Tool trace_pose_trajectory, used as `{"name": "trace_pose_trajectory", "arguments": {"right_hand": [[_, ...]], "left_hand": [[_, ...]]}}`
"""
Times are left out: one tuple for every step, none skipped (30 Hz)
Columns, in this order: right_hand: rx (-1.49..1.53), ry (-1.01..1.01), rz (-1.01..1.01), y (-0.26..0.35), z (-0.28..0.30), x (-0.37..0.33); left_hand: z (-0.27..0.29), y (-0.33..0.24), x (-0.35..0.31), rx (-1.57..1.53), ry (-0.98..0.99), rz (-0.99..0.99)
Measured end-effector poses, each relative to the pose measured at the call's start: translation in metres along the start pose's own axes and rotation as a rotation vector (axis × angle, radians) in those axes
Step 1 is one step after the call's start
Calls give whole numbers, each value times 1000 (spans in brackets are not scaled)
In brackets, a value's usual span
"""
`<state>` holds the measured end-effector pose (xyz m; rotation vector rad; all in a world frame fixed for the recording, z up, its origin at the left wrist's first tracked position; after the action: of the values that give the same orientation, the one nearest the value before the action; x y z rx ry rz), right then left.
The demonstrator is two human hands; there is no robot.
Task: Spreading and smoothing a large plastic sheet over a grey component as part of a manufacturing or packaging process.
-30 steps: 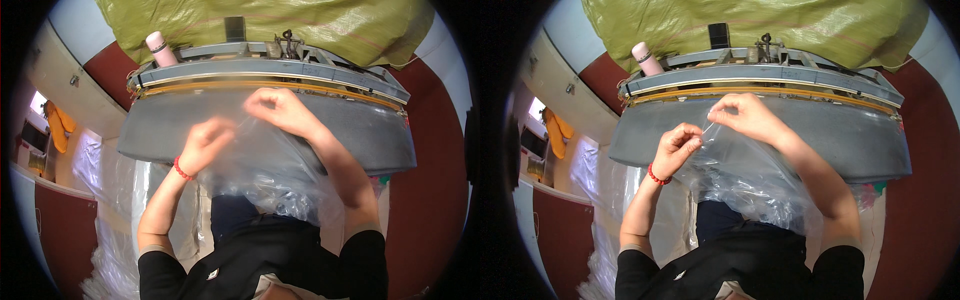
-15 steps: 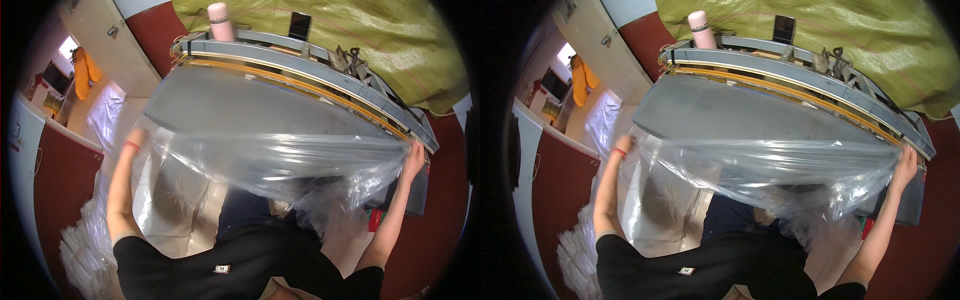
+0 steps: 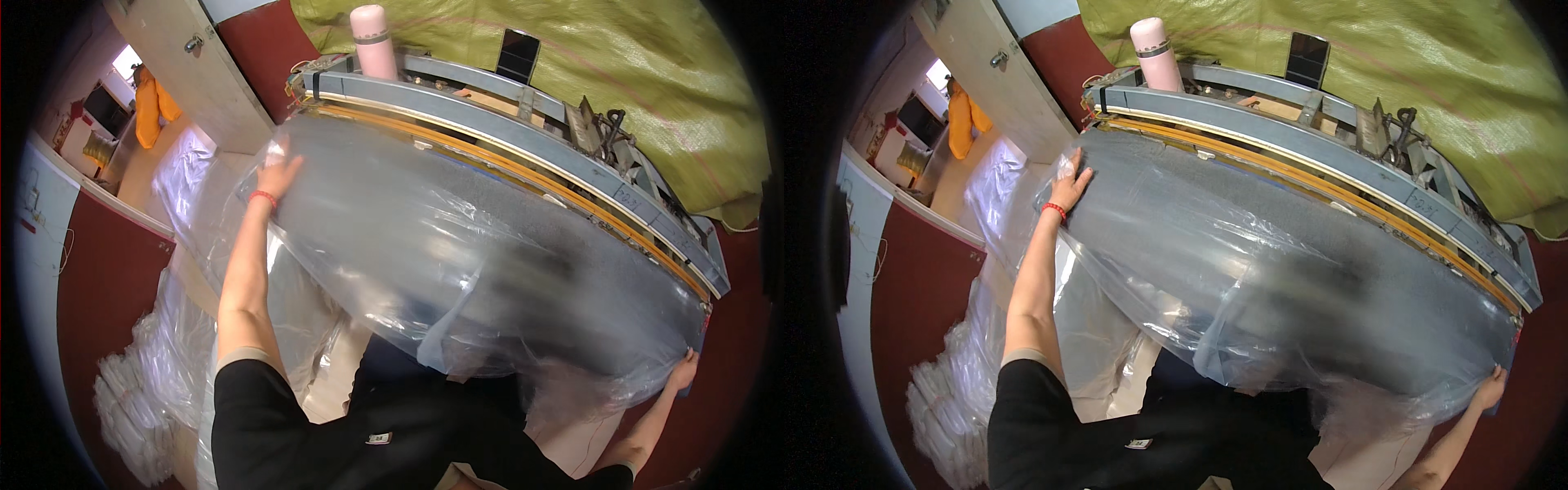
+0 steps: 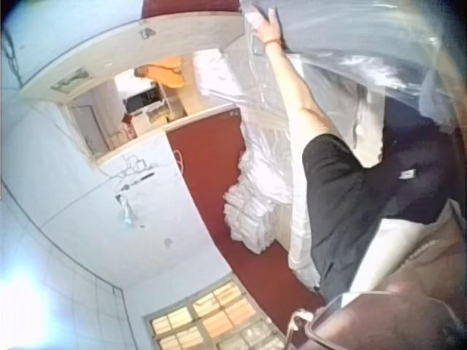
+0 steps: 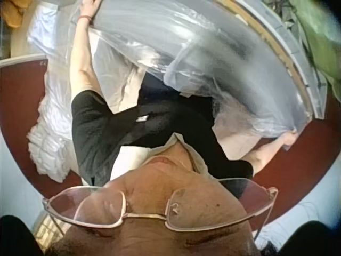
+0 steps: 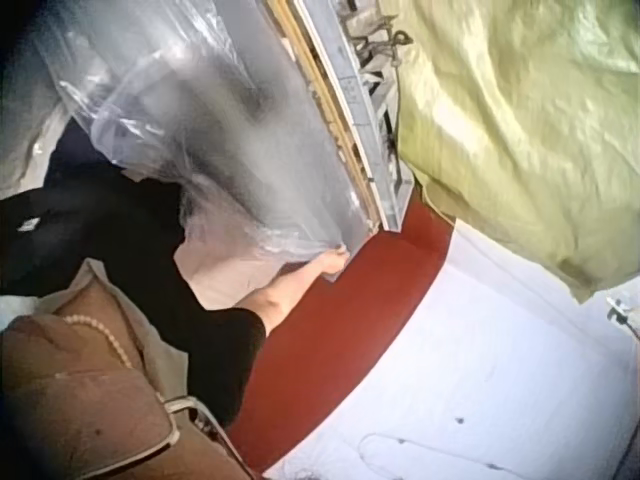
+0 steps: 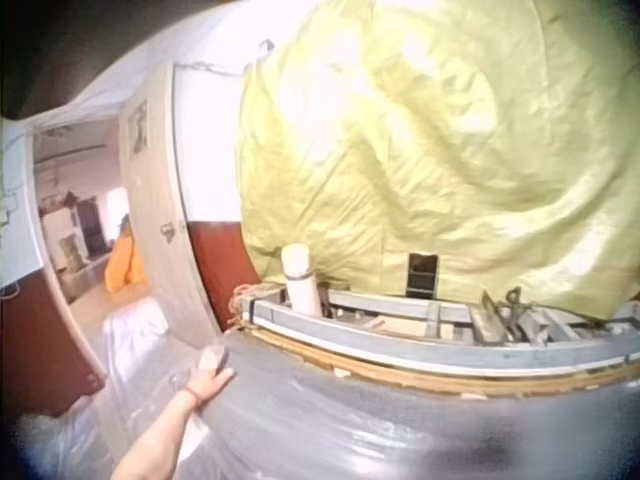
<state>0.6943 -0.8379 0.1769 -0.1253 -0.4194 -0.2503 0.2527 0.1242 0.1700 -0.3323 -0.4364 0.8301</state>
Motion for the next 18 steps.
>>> {"name": "trace_pose_trajectory", "arguments": {"right_hand": [[0, 2, 4, -5, -4, 3], [-36, -52, 7, -8, -6, 6], [-71, -105, 13, -5, -3, 7], [-67, -69, 6, 6, 4, 6], [-63, -66, 16, 10, -1, 8], [-106, -41, 24, 5, -4, 13], [-145, -17, 35, 2, -8, 19], [-144, -22, 45, 0, -12, 23], [-112, 50, 22, 2, -23, 28], [-82, 124, 7, 8, -32, 33], [-80, 110, 22, -17, -47, 50], [157, 101, -38, -67, -48, 76], [401, 106, -78, -88, -43, 94], [556, 154, -109, -60, -44, 83], [704, 189, -159, -60, -40, 78], [526, 86, -84, -59, -29, 83], [346, -42, -24, -73, -9, 79], [348, -57, -10, -84, -2, 79]], "left_hand": [[1, 0, 4, 2, 1, 3], [2, 0, 9, 72, 27, -8], [5, 0, 12, 144, 53, -16], [9, 3, 15, 133, 70, 44], [13, 5, 16, 138, 69, 54], [14, 1, 19, 140, 118, 108], [18, -7, 19, 142, 165, 166], [23, -17, 18, 137, 156, 192], [34, -2, 21, 144, 144, 217], [43, 18, 31, -112, 192, 159], [44, 31, 38, -387, 240, 81], [39, 23, 43, -673, 11, 26], [44, 11, 39, -932, -234, -12], [76, 17, 19, -850, -459, -49], [92, 29, -3, -817, -481, -28], [103, 46, -28, -827, -612, -11], [105, 61, -48, -859, -739, -6], [84, 91, -66, -727, -778, 123]]}}
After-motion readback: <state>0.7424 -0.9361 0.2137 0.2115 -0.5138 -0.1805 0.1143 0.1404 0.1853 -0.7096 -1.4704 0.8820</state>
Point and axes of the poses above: each hand's wrist, its own x-axis towards the middle knuckle, its own z-axis out of the back of the hand, y = z × x, the point moved 3 cm from there along x, towards the middle knuckle, and after that the axes turned 13 degrees about -x, right-handed, at the moved point
